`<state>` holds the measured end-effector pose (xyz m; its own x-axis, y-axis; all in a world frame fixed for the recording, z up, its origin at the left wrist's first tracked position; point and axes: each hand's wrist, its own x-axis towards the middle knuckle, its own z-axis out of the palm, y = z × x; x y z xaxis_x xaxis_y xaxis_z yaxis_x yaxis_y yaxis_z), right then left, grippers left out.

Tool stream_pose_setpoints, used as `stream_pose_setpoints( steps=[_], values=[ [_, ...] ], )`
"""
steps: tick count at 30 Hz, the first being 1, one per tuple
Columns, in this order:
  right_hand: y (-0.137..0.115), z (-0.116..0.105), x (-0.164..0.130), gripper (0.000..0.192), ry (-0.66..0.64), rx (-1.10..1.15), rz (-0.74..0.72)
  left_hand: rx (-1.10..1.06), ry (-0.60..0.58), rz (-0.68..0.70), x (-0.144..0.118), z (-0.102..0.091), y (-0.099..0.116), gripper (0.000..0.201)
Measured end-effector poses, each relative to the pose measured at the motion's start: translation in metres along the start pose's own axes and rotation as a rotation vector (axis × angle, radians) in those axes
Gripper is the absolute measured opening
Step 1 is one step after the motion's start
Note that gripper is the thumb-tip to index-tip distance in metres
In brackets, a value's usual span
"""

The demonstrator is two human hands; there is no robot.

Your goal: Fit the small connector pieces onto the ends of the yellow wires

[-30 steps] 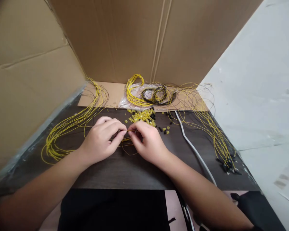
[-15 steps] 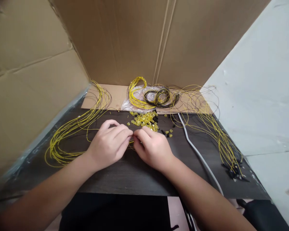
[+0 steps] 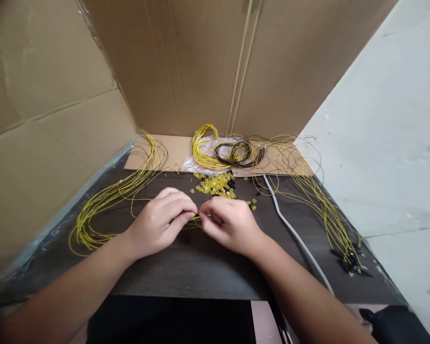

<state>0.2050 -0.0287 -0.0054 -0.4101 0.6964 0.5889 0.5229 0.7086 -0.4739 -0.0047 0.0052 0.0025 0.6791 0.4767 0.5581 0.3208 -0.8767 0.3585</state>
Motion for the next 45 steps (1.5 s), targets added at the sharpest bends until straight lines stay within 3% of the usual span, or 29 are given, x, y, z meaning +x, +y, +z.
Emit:
stream_pose_setpoints(
  steps=[8,18,24,31,45],
  values=[
    [-0.0013,0.0001,-0.0006,0.005,0.022,0.008,0.082,0.045,0.044,0.012,-0.0011,0.0019,0.0005,0.01],
    [0.0002,0.0,0.0018,0.005,-0.046,0.049,0.083,0.107,-0.038,0.015,-0.002,0.0023,-0.0015,0.017],
    [-0.0002,-0.0028,0.0032,0.004,-0.009,0.025,0.133,0.04,0.059,0.005,-0.0005,0.0027,-0.0011,0.011],
    [-0.0025,-0.0012,0.0021,0.005,0.012,0.048,0.155,-0.01,0.081,-0.035,-0.0009,0.0027,-0.0027,0.006],
    [0.0056,0.0026,-0.0007,0.01,-0.022,-0.035,0.046,0.09,0.084,-0.026,-0.0027,0.0035,-0.0044,0.008]
  ],
)
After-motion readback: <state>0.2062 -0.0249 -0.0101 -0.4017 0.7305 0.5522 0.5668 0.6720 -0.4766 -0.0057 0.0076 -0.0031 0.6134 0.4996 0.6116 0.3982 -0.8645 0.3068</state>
